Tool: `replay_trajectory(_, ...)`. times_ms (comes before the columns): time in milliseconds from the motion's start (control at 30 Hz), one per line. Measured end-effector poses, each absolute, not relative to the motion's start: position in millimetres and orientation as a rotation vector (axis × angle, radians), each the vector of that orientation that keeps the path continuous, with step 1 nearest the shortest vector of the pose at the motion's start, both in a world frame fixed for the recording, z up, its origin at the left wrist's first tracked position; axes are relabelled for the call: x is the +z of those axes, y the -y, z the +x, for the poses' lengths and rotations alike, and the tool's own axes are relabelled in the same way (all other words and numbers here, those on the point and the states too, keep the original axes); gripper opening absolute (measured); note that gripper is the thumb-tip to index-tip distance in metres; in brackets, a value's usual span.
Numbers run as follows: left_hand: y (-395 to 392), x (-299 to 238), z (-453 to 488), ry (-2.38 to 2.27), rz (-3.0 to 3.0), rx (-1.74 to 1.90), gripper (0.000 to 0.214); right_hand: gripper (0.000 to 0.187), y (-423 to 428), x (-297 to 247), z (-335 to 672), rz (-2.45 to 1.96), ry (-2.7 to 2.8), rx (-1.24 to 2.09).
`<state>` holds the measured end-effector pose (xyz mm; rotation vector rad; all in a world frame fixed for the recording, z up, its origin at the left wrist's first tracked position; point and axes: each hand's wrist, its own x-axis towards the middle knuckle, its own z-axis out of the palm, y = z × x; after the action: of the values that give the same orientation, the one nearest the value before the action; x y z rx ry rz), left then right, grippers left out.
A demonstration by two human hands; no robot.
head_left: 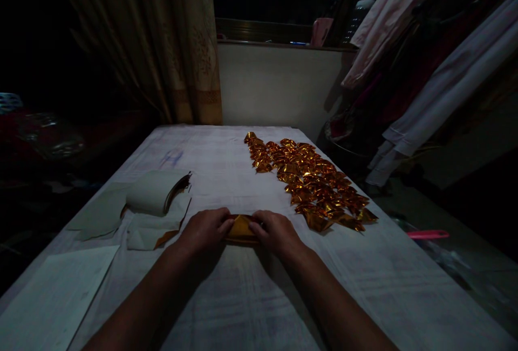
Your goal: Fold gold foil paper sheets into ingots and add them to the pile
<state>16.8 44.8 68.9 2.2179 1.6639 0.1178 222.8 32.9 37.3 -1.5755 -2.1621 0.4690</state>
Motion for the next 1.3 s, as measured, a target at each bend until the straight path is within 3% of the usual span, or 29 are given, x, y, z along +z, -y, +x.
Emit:
replay_trajectory(300, -43.1, 51.0, 19.9, -1.719, 2.32, 0.283, 0.011, 0.013, -47.0, 6.8, 224.7, -1.596, 2.134, 0.166)
replay_trajectory(467, -48.2, 38.3, 15.7, -1.696, 2.322, 0.406, 0.023, 0.012, -46.7, 1.4, 228.4, -1.543, 2.155, 0.071)
replay_trajectory(767, -52.4, 45.0, 15.8, -1.644, 2.298, 0.349, 0.006, 0.01, -46.5, 3.2, 225.5, -1.497, 2.123, 0.202)
replay_trajectory(933, -53.3, 45.4, 16.6, -1.602, 2.28, 0.394, 0.007, 0.022, -45.6, 2.2, 225.0, -1.456, 2.077, 0.233)
replay_trajectory(1167, -57.0, 41.4, 14.5, -1.548, 2.097, 0.456, 0.005, 0.009, -53.0, -6.1, 231.6, -1.41, 1.944, 0.386)
replay_trajectory(1300, -59.1, 36.8, 13.9, -1.494, 1.966, 0.564, 0.017, 0.007, -57.0, -7.9, 235.1, -1.327, 1.891, 0.511)
